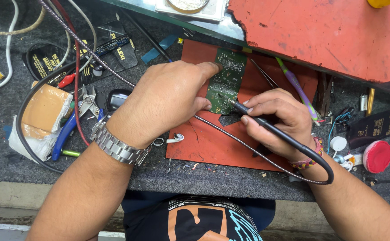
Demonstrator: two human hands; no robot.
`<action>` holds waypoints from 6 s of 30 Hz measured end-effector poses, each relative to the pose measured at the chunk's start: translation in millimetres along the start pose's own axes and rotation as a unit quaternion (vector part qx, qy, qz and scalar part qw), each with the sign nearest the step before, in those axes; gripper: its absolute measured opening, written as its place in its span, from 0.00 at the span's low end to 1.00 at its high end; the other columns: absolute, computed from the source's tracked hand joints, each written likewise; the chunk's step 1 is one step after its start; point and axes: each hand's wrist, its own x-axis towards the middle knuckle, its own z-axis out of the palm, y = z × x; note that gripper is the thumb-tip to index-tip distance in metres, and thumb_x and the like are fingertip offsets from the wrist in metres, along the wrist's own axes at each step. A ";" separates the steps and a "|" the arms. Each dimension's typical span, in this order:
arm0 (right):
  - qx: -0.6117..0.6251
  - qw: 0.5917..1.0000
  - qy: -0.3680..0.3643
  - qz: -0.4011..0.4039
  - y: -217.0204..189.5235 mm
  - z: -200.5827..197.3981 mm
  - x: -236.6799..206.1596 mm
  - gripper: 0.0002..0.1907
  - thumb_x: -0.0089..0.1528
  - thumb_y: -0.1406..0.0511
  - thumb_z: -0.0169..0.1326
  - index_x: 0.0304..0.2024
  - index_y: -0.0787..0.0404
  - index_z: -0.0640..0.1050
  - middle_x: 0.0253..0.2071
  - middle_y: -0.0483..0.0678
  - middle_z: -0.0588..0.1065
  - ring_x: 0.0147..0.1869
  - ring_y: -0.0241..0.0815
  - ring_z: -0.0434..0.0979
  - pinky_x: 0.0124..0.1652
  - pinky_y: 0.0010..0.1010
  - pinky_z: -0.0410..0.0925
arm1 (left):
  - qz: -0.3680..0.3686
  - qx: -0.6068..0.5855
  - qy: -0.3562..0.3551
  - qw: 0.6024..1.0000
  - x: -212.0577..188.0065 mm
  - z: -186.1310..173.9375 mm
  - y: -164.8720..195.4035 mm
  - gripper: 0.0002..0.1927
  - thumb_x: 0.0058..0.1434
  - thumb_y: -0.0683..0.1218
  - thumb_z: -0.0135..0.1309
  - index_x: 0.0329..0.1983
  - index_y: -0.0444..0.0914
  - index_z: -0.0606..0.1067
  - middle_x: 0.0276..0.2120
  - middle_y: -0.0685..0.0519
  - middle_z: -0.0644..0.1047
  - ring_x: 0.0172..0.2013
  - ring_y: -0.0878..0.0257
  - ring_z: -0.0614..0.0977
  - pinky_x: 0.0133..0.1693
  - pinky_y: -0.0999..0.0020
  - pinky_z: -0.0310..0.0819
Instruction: The person holds a green circuit board steady on a red mat with one hand while using a soldering iron with the other to work on the board's components. They reposition and rotate the board several times to reach different areas, briefly dip the iron in a flux tin, and continue soldering until setting the board down at the end.
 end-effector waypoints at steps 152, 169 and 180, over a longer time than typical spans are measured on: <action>0.125 0.988 0.074 0.057 11.7 4.3 -6.3 0.07 0.64 0.75 0.61 0.43 0.66 0.76 0.48 0.52 0.77 0.52 0.39 0.79 0.52 0.27 0.73 | -0.509 -0.101 -0.006 0.855 -293.0 188.9 -102.8 0.16 0.64 0.51 0.53 0.36 0.32 0.80 0.29 0.35 0.81 0.34 0.40 0.84 0.39 0.51 0.75; 0.081 0.995 0.052 0.019 3.4 2.1 -5.5 0.06 0.61 0.74 0.63 0.39 0.65 0.78 0.45 0.53 0.78 0.50 0.42 0.82 0.50 0.29 0.74 | -0.754 -0.427 -0.155 0.475 -349.5 215.0 -151.4 0.24 0.62 0.50 0.44 0.62 0.46 0.74 0.55 0.48 0.81 0.53 0.46 0.82 0.53 0.46 0.69; 0.039 0.999 -0.004 -0.008 -0.9 2.9 -2.6 0.08 0.57 0.73 0.64 0.36 0.64 0.77 0.40 0.52 0.79 0.43 0.42 0.82 0.43 0.28 0.73 | -0.516 0.173 0.443 0.713 -348.5 155.0 -189.4 0.09 0.69 0.43 0.57 0.43 0.31 0.79 0.37 0.42 0.81 0.40 0.47 0.82 0.43 0.53 0.76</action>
